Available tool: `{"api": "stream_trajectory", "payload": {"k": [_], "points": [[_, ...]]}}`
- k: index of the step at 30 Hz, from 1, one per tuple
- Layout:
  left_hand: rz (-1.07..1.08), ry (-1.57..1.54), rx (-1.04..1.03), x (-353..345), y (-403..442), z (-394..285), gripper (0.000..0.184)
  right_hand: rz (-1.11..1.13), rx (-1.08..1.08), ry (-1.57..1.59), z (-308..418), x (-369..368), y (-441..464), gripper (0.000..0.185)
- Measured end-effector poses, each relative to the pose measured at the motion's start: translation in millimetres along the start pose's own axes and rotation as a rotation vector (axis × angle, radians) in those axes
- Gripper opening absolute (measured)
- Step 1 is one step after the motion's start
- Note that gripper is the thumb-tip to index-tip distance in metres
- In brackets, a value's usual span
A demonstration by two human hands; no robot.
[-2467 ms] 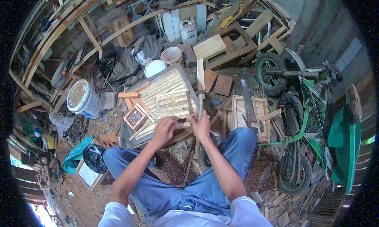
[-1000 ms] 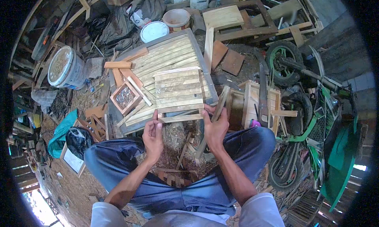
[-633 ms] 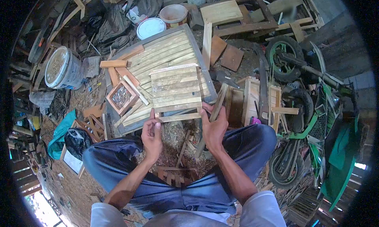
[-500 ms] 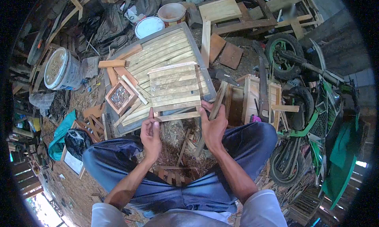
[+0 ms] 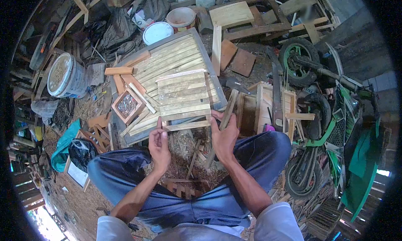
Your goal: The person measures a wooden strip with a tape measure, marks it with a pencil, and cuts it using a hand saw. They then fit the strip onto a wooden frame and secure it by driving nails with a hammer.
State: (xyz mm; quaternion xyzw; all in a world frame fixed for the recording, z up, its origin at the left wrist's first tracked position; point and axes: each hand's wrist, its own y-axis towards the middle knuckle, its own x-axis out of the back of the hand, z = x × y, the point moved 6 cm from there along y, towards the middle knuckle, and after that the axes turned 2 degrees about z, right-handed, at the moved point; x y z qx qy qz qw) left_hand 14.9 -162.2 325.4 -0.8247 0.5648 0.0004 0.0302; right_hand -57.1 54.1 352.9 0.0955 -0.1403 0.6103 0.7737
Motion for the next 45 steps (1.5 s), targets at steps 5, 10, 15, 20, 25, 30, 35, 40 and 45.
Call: {"api": "stream_trajectory", "payload": {"k": [5, 10, 15, 20, 25, 30, 35, 40, 45], "points": [[0.006, -0.002, 0.004, -0.3, 1.5, 2.0, 0.009, 0.036, -0.071, -0.038, -6.9, -1.2, 0.4, 0.026], [0.034, 0.036, 0.009, 0.7, 1.8, 4.0, 0.011, -0.005, 0.018, -0.06, 4.6, 1.2, -0.5, 0.023], [0.011, 0.017, -0.021, 2.5, 2.7, 6.6, 0.011, 0.044, -0.026, -0.047, 5.8, -0.4, -0.3, 0.022], [0.004, -0.023, -0.025, 1.1, 3.4, 3.1, 0.012, 0.04, -0.005, -0.011, 1.8, -1.5, -0.2, 0.023], [-0.022, -0.02, 0.004, 1.5, 2.6, -2.6, 0.011, 0.019, -0.009, 0.036, -2.2, -2.4, 1.5, 0.023], [-0.1, 0.042, -0.04, 3.5, 0.4, -8.0, 0.01, 0.001, 0.031, 0.075, 6.4, -3.4, -3.1, 0.022], [-0.178, -0.034, -0.119, 6.7, 2.4, -21.6, 0.012, -0.012, 0.05, 0.321, -4.2, -10.3, 3.1, 0.026], [-0.149, 0.178, -0.048, 20.0, 16.4, -38.2, 0.013, 0.125, -0.202, 0.714, 18.5, -15.5, 18.3, 0.033], [0.179, 0.297, -0.045, -1.2, 33.7, -80.4, 0.011, 0.292, -0.096, 0.602, 22.8, -22.9, 19.4, 0.034]]}}
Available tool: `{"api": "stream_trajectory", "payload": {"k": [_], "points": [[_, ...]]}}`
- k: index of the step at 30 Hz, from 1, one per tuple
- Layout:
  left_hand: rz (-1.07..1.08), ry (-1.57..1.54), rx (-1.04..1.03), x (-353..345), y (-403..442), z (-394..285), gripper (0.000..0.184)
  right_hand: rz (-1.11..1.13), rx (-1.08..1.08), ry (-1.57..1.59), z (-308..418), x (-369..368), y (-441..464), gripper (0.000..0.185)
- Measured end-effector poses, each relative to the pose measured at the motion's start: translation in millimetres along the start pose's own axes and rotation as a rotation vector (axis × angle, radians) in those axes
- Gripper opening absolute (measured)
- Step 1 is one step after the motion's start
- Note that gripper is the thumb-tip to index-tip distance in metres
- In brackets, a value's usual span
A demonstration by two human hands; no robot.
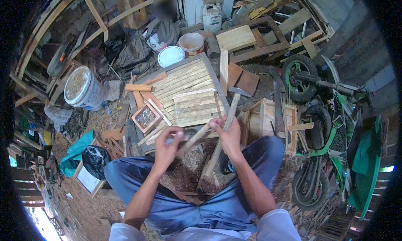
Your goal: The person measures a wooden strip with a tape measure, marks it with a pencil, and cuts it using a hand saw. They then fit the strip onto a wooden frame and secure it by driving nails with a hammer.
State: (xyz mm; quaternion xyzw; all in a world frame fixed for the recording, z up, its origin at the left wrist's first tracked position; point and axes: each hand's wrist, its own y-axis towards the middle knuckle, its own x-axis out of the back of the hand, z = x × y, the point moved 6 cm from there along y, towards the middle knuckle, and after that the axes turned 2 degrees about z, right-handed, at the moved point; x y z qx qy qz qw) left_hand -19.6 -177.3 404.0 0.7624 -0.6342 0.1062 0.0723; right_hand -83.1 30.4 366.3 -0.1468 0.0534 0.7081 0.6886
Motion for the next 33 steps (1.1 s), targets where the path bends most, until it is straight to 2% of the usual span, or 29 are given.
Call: {"api": "stream_trajectory", "payload": {"k": [1, 2, 5, 6, 9, 10, 11, 13, 14, 18, 20, 24, 28, 31, 33], "points": [[0.105, 0.012, -0.019, -9.0, 0.2, -4.1, 0.011, 0.039, 0.031, -0.043, 0.0, -6.0, -2.4, 0.034], [0.139, -0.072, 0.047, -18.0, -1.0, 8.6, 0.01, 0.047, 0.009, -0.035, -4.1, -11.8, -5.2, 0.033], [0.218, -0.138, 0.135, -32.5, -9.1, 25.4, 0.011, 0.116, 0.043, -0.231, -10.3, -26.6, -11.6, 0.031], [0.225, -0.163, 0.085, -36.4, -9.7, 23.8, 0.01, 0.107, 0.075, -0.308, -11.9, -30.0, -13.1, 0.029], [0.268, -0.145, 0.145, -40.7, -14.5, 27.2, 0.009, 0.083, 0.064, -0.361, -12.6, -31.3, -20.1, 0.029], [0.203, -0.21, 0.139, -37.0, -12.6, 26.8, 0.009, 0.075, -0.045, -0.265, -15.2, -29.7, -21.3, 0.029], [0.134, -0.274, 0.132, -33.1, -9.5, 27.3, 0.01, 0.065, -0.062, -0.247, -15.4, -26.9, -22.8, 0.029], [-0.012, -0.402, 0.12, -21.9, -4.9, 32.9, 0.011, 0.151, -0.03, -0.438, -14.1, -17.6, -22.2, 0.033], [-0.072, -0.561, 0.195, -17.6, -3.2, 45.8, 0.012, 0.18, -0.074, -0.398, -13.7, -12.9, -25.5, 0.034], [-0.345, -0.714, 0.238, -2.3, 1.8, 65.3, 0.012, 0.258, -0.237, -0.207, -24.8, -4.2, -34.5, 0.033], [-0.353, -0.729, 0.244, -5.3, 1.1, 66.8, 0.012, 0.234, -0.32, -0.079, -27.3, -6.6, -36.3, 0.032], [-0.367, -0.737, 0.269, -13.0, -1.7, 73.4, 0.011, 0.111, -0.261, -0.005, -21.8, -9.9, -24.3, 0.028], [-0.229, -0.575, 0.385, -10.9, -5.4, 74.1, 0.013, -0.006, -0.218, -0.12, -16.2, 6.1, -13.8, 0.032], [-0.314, -0.328, 0.336, 7.4, -8.5, 77.2, 0.01, -0.034, -0.196, -0.174, -10.9, 20.9, -7.2, 0.029], [-0.306, -0.335, 0.251, 8.9, -6.1, 81.2, 0.012, -0.058, -0.167, -0.258, -12.8, 28.7, -2.2, 0.029]]}}
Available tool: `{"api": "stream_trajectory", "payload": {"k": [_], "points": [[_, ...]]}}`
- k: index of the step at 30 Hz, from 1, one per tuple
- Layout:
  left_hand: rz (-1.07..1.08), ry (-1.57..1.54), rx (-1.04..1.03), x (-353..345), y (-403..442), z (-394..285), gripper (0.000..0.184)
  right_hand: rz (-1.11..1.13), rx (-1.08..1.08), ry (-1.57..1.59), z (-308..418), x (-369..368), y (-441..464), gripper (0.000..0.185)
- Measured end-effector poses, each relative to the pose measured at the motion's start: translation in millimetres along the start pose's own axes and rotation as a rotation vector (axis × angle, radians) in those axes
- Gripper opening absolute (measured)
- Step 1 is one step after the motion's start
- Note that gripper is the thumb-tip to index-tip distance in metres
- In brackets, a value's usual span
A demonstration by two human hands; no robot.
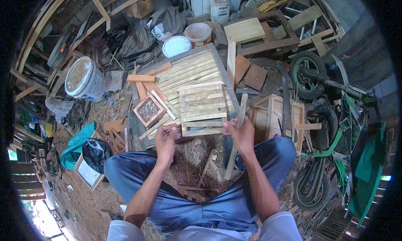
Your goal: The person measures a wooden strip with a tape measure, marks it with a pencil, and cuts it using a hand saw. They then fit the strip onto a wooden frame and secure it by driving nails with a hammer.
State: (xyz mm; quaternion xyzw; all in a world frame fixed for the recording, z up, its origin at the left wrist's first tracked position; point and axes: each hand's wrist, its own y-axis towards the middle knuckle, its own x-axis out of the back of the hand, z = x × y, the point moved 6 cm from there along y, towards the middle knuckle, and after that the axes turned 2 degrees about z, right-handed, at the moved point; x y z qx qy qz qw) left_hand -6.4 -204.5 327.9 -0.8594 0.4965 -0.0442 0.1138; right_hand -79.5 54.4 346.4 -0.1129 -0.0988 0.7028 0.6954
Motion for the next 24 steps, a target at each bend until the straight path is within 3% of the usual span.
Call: {"api": "stream_trajectory", "payload": {"k": [2, 12, 24], "points": [[0.017, 0.05, -0.078, -2.8, 1.9, 0.7, 0.012, -0.026, 0.014, -0.086, -7.8, 3.8, 4.6, 0.029], [0.107, 0.111, -0.052, -15.8, -9.5, -10.4, 0.011, -0.246, 0.192, -0.408, 11.5, -6.1, -1.8, 0.029], [0.118, 0.008, 0.003, -16.3, -18.8, -7.8, 0.007, -0.208, 0.145, -0.49, 24.5, -1.0, -13.6, 0.025]]}}
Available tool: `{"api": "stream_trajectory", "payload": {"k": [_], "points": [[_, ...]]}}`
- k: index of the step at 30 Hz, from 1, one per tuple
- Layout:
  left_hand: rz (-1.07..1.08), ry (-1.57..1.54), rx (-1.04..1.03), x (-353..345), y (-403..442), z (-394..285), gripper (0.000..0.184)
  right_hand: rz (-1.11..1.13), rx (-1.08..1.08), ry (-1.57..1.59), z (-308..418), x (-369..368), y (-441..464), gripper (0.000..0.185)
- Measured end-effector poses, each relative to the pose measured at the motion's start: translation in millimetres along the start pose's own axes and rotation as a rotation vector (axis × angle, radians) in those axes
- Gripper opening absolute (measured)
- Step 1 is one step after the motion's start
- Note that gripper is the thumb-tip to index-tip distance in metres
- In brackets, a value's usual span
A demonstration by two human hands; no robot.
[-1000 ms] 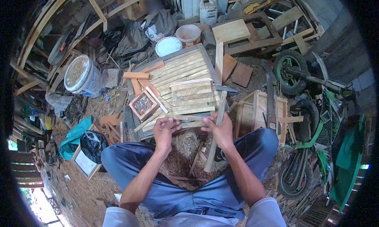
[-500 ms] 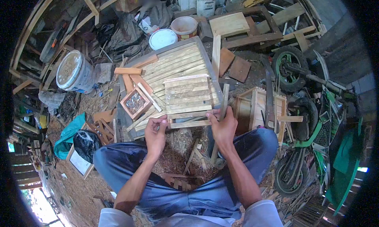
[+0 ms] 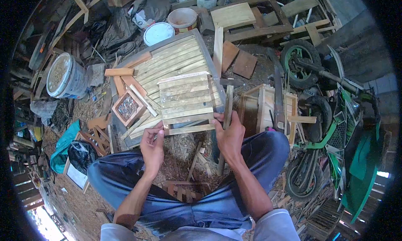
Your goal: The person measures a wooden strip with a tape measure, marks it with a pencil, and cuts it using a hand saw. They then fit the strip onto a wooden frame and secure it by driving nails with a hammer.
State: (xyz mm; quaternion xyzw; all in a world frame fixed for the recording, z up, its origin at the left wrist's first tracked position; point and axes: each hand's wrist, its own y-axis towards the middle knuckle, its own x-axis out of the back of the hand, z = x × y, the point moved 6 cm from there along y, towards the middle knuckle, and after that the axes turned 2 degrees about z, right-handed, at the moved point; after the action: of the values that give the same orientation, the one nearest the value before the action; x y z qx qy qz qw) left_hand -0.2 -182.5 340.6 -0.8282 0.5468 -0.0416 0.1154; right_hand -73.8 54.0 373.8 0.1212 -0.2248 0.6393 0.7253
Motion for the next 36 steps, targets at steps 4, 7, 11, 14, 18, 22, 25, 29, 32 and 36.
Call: {"api": "stream_trajectory", "payload": {"k": [4, 7, 11, 14, 18, 22, 25, 29, 32, 36], "points": [[0.006, -0.024, -0.015, -0.9, -0.9, 3.9, 0.007, 0.006, -0.006, -0.009, -4.0, -1.8, -1.2, 0.026], [0.018, -0.025, -0.02, 0.0, -1.1, 6.7, 0.006, 0.005, -0.01, 0.047, -9.0, -4.1, -2.7, 0.026], [0.029, -0.027, -0.02, 0.7, -0.7, 6.8, 0.007, 0.006, -0.005, 0.111, -12.5, -6.5, -2.4, 0.025], [0.029, -0.038, -0.024, 0.8, -0.2, 7.7, 0.008, -0.015, 0.001, 0.105, -15.6, -7.2, -3.3, 0.025], [0.038, -0.052, -0.038, 1.1, -0.1, 10.4, 0.01, -0.03, 0.01, 0.099, -17.0, -7.7, -3.8, 0.026], [0.034, -0.035, -0.052, 0.6, 0.1, 11.6, 0.011, -0.035, 0.019, 0.12, -16.8, -8.2, -5.1, 0.026], [0.038, -0.026, -0.053, 0.3, -0.7, 9.2, 0.011, -0.038, 0.008, 0.097, -18.4, -7.7, -5.3, 0.024], [0.039, -0.033, -0.047, 0.9, -1.0, 9.7, 0.011, -0.04, 0.008, 0.094, -17.7, -7.6, -6.3, 0.022], [0.043, -0.039, -0.043, 0.6, -1.5, 8.7, 0.011, -0.038, 0.01, 0.064, -12.5, -6.0, -7.2, 0.022], [0.044, -0.041, -0.051, -0.6, -2.4, 8.3, 0.009, -0.021, -0.003, 0.036, -7.6, -6.4, -8.2, 0.024]]}}
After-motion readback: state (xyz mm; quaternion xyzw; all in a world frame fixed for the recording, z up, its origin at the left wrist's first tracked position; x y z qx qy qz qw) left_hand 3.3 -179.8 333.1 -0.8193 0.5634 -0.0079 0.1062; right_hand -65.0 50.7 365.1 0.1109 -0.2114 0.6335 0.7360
